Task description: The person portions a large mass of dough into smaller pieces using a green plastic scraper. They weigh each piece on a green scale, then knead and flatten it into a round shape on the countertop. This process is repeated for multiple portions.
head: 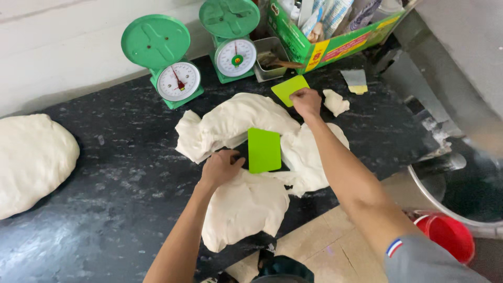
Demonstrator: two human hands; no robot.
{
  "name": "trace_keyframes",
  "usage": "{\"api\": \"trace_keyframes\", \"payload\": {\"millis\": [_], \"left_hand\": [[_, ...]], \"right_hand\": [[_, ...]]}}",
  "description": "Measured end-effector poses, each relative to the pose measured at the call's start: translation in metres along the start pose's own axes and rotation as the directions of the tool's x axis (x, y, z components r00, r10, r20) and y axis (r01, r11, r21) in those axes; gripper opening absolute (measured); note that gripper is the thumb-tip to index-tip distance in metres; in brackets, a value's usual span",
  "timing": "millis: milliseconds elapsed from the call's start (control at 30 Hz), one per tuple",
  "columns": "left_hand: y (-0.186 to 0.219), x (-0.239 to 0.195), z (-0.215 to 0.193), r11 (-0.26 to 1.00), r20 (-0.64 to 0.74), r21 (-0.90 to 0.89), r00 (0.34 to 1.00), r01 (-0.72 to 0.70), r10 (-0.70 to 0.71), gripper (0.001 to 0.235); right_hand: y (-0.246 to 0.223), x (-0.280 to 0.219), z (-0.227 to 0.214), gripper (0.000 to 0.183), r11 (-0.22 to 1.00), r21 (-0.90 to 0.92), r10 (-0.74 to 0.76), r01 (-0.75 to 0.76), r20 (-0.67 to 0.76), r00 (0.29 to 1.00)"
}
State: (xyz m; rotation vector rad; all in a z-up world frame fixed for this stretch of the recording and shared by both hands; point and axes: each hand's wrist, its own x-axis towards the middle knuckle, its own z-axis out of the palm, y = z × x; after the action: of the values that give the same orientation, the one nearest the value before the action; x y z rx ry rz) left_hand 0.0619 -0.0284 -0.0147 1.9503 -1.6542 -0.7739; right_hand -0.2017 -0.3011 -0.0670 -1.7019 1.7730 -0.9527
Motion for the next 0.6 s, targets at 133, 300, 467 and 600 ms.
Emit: {"api": "trace_keyframes", "payload": {"millis": [133, 300, 467, 600], "left_hand": [[-0.011, 0.01, 0.013, 0.998, 0.033, -0.056, 0.999, 0.009, -0.007, 0.037], [-0.025, 0.019, 0.014, 0.997, 0.097, -0.072, 0.995, -0.03, 0.037, 0.034], [-0.02, 0.019, 0.012, 0.994, 0.177, -0.044, 0.979, -0.098, 0.105, 0.037], [-0.004, 0.017, 0.012, 0.995, 0.39, 0.013, 0.916, -0.104, 0.09, 0.049]], "right_hand": [[-0.002, 0.046, 0.013, 0.043, 0.892, 0.447, 0.057, -0.059, 0.017, 0.998], [-0.02, -0.019, 0.002, 0.025, 0.893, 0.442, 0.032, -0.079, 0.111, 0.993], [-0.046, -0.15, -0.039, 0.028, 0.995, -0.04, -0.084, 0.096, 0.235, 0.968], [-0.074, -0.205, -0.038, 0.056, 0.876, -0.457, 0.0, 0.154, 0.32, 0.947]]}}
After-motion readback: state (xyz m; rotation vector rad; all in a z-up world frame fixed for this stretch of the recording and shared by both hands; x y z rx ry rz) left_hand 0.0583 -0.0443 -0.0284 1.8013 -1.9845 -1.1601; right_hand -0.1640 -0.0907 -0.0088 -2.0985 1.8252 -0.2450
